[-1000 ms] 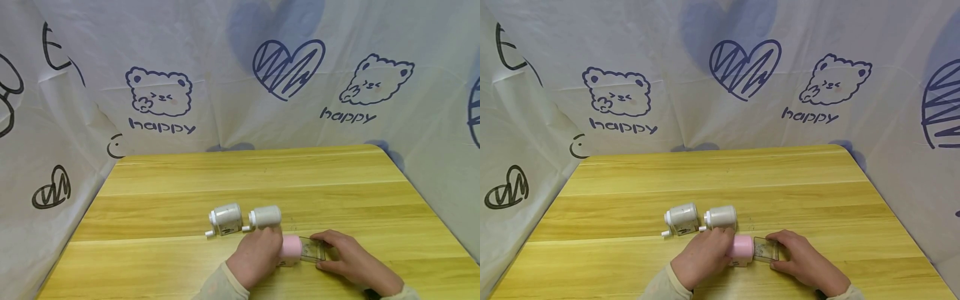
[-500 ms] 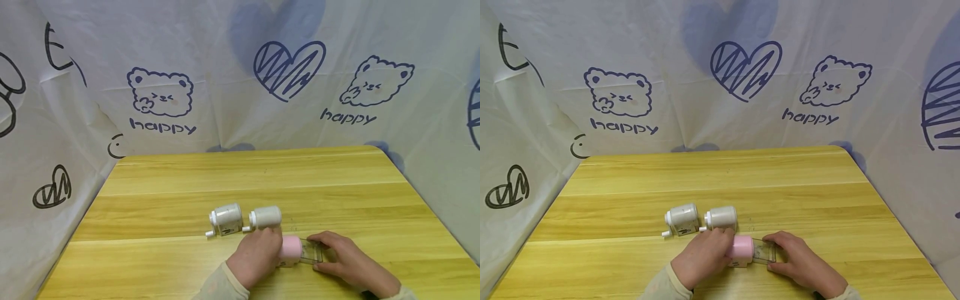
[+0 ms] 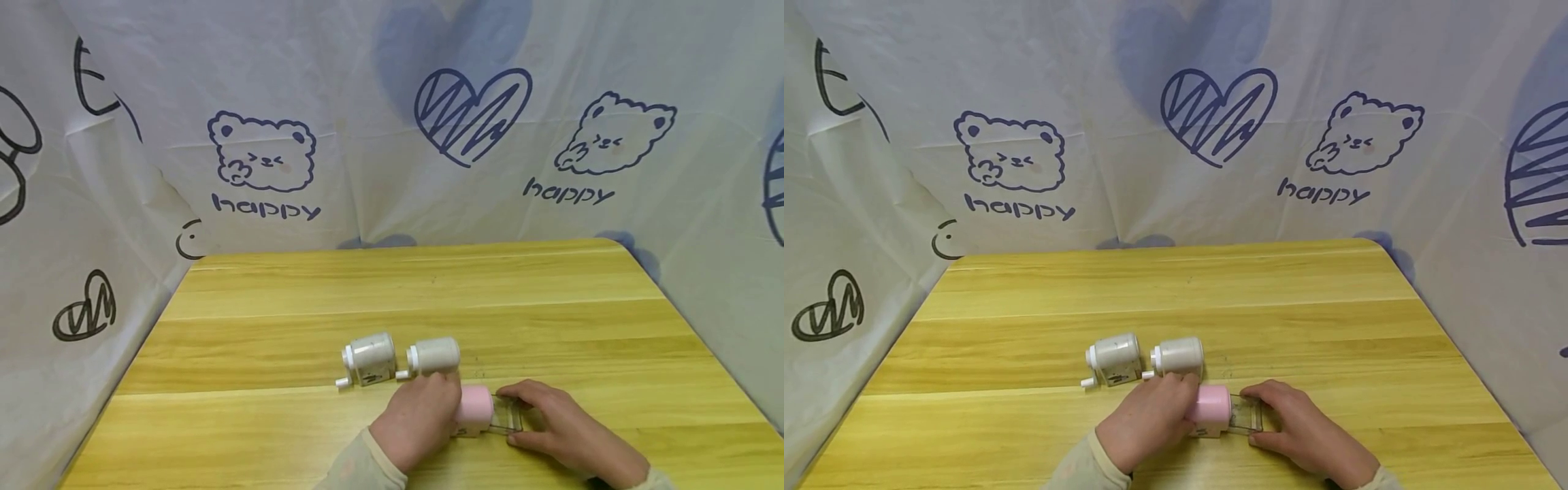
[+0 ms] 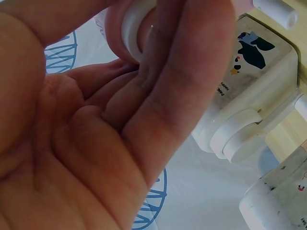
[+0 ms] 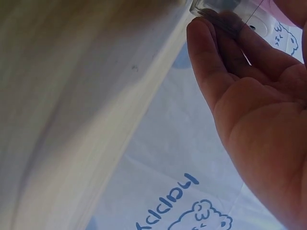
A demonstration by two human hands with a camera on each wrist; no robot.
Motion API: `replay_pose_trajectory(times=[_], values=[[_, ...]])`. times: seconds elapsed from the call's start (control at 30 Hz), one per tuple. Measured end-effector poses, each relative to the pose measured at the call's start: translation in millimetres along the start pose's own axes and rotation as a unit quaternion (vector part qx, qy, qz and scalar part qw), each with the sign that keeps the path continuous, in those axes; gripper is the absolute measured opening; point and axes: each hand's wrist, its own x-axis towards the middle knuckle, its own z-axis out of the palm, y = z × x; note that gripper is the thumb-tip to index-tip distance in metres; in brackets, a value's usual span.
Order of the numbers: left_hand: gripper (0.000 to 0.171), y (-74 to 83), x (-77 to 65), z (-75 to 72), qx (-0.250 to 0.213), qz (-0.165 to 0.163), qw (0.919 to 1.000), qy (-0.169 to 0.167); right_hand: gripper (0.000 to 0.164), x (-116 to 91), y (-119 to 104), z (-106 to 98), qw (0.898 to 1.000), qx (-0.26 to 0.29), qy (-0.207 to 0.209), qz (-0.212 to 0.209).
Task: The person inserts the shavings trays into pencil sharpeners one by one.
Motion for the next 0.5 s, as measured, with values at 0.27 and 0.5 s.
replay_pose_trajectory(times=[0.27,0.5], values=[[0.034,-0.1,0.5,1.5,-0.002,-0.001,1.0,0.001,0.054,1.3,-1.5,0.8,1.0,0.004,-0.015,0.003],[0.031,-0.9,0.4,1.8,-0.016,-0.004,0.9999,0.001,0.055,1.7,-1.7,0.6,1.0,0.006,-0.022,0.006]])
